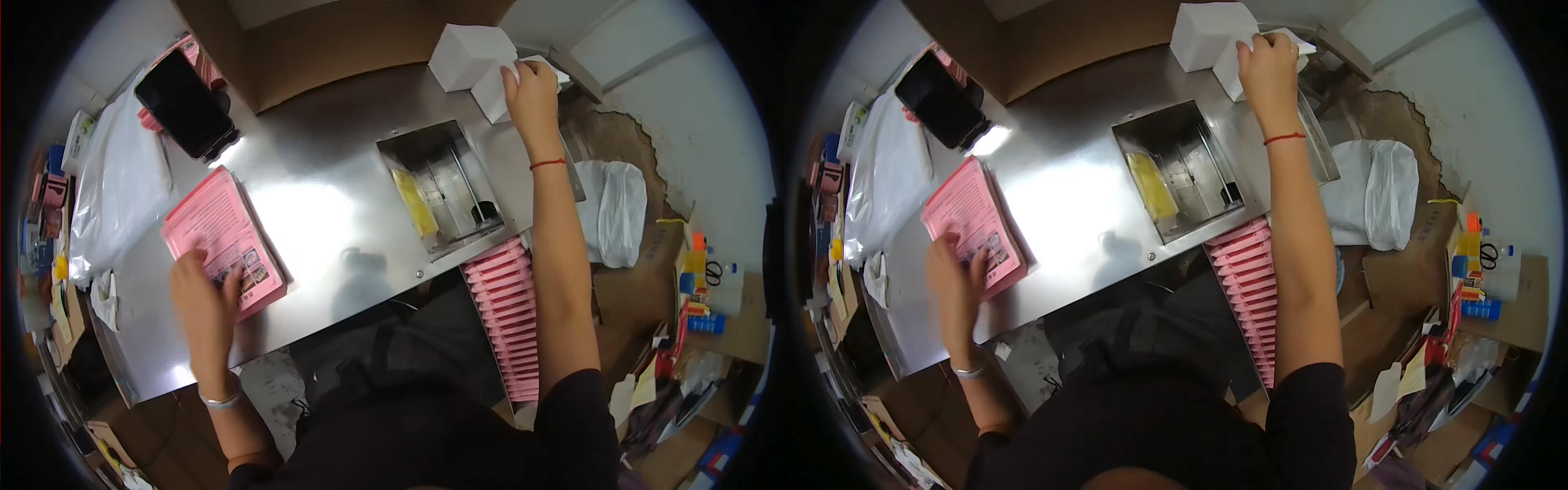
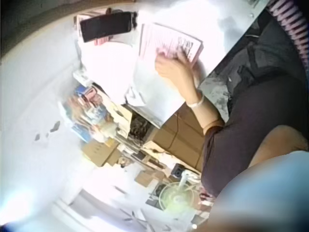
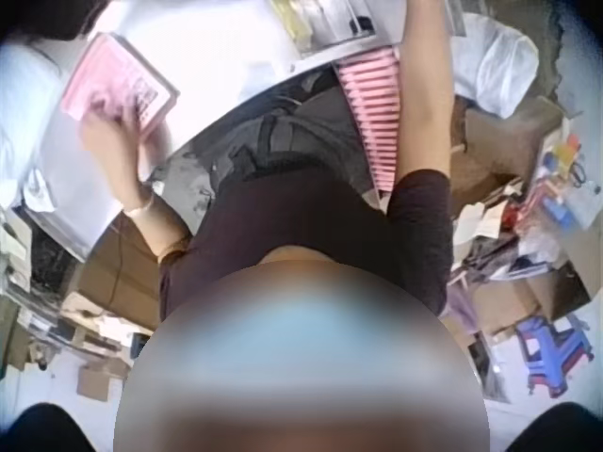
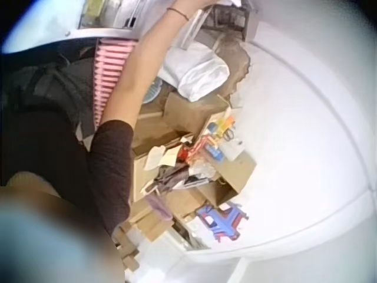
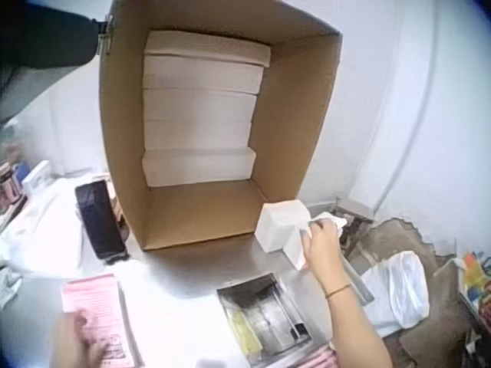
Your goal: Folding pink paper cards and placing them into white cardboard boxes.
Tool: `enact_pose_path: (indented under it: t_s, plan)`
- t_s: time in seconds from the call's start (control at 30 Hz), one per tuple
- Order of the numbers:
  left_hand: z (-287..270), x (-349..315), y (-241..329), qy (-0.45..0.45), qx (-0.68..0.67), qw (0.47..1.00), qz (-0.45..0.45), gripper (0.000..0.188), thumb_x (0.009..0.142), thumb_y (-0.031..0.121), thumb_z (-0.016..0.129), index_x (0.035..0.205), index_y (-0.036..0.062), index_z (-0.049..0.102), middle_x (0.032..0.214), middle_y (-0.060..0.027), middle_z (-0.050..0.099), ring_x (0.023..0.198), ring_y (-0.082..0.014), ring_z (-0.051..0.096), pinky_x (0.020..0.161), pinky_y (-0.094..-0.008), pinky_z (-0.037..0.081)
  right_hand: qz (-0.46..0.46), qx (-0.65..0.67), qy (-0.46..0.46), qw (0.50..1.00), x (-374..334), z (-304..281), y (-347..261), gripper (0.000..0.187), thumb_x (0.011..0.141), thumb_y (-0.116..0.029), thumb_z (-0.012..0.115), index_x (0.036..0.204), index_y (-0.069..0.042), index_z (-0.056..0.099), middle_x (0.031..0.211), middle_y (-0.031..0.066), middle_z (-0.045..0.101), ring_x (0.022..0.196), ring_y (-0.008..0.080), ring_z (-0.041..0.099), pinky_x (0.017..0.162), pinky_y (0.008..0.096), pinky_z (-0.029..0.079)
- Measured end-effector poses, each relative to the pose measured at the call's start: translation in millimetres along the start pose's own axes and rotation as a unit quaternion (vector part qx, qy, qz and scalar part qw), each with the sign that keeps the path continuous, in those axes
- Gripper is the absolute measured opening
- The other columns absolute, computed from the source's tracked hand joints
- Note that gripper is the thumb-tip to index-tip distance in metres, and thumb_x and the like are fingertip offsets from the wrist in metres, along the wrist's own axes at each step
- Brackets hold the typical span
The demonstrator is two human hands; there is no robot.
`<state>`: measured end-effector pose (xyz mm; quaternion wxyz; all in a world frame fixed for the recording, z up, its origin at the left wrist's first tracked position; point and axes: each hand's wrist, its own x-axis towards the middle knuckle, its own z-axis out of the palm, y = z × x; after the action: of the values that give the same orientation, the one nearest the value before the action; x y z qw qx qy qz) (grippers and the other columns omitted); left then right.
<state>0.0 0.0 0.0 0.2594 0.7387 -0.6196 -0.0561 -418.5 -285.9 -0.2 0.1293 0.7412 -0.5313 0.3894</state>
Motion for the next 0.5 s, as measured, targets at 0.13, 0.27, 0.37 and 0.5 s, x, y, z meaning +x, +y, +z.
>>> enact_pose_path:
  t_s: [0.13, 0.27, 0.37, 0.5]
  plan:
    - [13, -5, -11, 0.008, 0.162, 0.985, 0.052, 0.030, 0.089, 0.022, 0.069, 0.107, 0.0027, 0.055, 0.106, -0.0179, 0.051, 0.102, -0.0351, 0.050, 0.087, -0.0432, 0.041, 0.006, -0.167, -0.091, 0.982, 16, -23, -6, 0.034, 0.086, -0.034, 0.058, 0.098, -0.007, 0.076, 0.109, 0.0204, 0.062, 0.105, 0.0421, 0.056, 0.088, 0.0563, 0.046]
    - [1, 13, -1, 0.075, 0.043, 0.995, 0.044, 0.023, 0.086, 0.021, 0.071, 0.095, 0.0044, 0.058, 0.103, -0.0174, 0.052, 0.095, -0.0348, 0.052, 0.083, -0.0436, 0.042, 0.021, -0.137, -0.145, 0.980, 5, -41, -17, 0.035, 0.087, -0.031, 0.052, 0.092, -0.004, 0.075, 0.106, 0.0214, 0.063, 0.104, 0.0426, 0.056, 0.082, 0.0569, 0.047]
    - [35, 14, 77, 0.079, -0.052, 0.980, 0.174, 0.025, 0.073, 0.016, 0.076, 0.089, 0.0035, 0.061, 0.106, -0.0179, 0.053, 0.099, -0.0340, 0.053, 0.083, -0.0424, 0.042, 0.036, -0.129, -0.187, 0.973, -15, -70, -30, 0.032, 0.085, -0.028, 0.055, 0.097, -0.005, 0.075, 0.106, 0.0205, 0.062, 0.102, 0.0416, 0.057, 0.082, 0.0563, 0.048]
    - [95, -12, 134, -0.065, -0.079, 0.964, 0.244, 0.042, 0.076, 0.032, 0.078, 0.097, 0.0009, 0.059, 0.125, -0.0247, 0.046, 0.123, -0.0479, 0.041, 0.102, -0.0594, 0.035, 0.032, -0.148, -0.166, 0.974, -53, -104, -61, 0.029, 0.082, -0.022, 0.060, 0.102, -0.006, 0.074, 0.105, 0.0189, 0.061, 0.100, 0.0388, 0.056, 0.082, 0.0519, 0.049]
